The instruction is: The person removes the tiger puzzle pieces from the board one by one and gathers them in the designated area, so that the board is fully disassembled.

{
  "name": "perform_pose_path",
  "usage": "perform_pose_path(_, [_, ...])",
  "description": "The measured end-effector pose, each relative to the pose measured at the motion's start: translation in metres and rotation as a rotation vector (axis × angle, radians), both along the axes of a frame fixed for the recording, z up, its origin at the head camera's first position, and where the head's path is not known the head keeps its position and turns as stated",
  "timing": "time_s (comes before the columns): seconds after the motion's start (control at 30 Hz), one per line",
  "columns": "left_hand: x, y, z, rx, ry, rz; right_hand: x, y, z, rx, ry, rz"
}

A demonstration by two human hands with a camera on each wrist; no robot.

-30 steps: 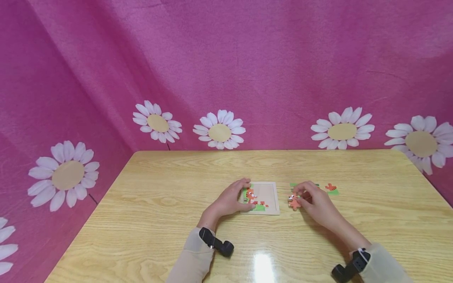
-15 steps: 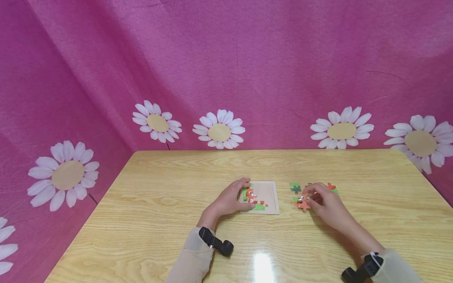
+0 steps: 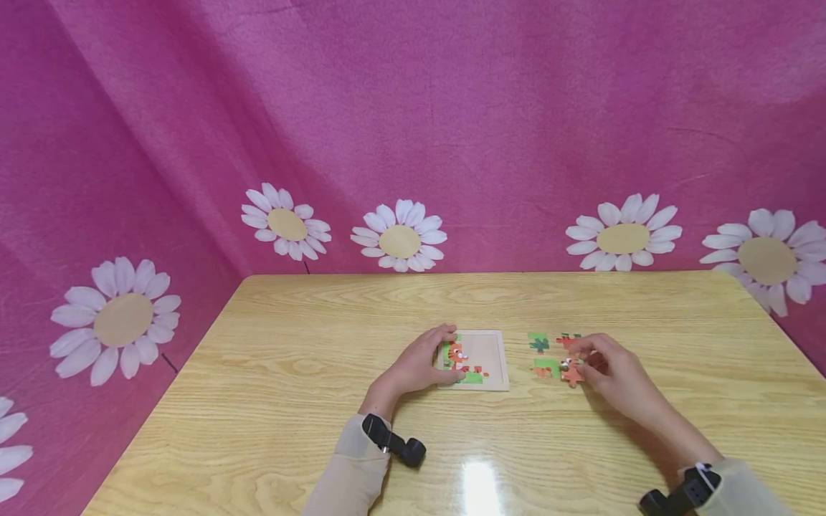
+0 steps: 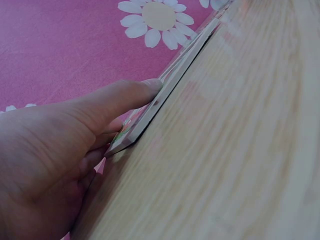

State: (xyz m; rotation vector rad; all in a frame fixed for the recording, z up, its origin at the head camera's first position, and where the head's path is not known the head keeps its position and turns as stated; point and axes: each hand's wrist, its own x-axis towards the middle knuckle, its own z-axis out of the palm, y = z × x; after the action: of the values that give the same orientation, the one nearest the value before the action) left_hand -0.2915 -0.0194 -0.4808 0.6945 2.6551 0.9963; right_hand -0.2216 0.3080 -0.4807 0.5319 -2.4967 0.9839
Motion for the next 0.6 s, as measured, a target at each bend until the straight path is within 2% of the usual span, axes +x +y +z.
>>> perform_pose_path(0.4, [0.0,0.0,0.001,0.001,0.0,0.0,-0.002,0.017,-0.003,0.002,-0.023,-0.022])
perform_pose_path(0.6, [0.001,0.0,0.002,0.002,-0.008,0.003,-0.003,0.018,-0.005,0.0,0.003,-0.021])
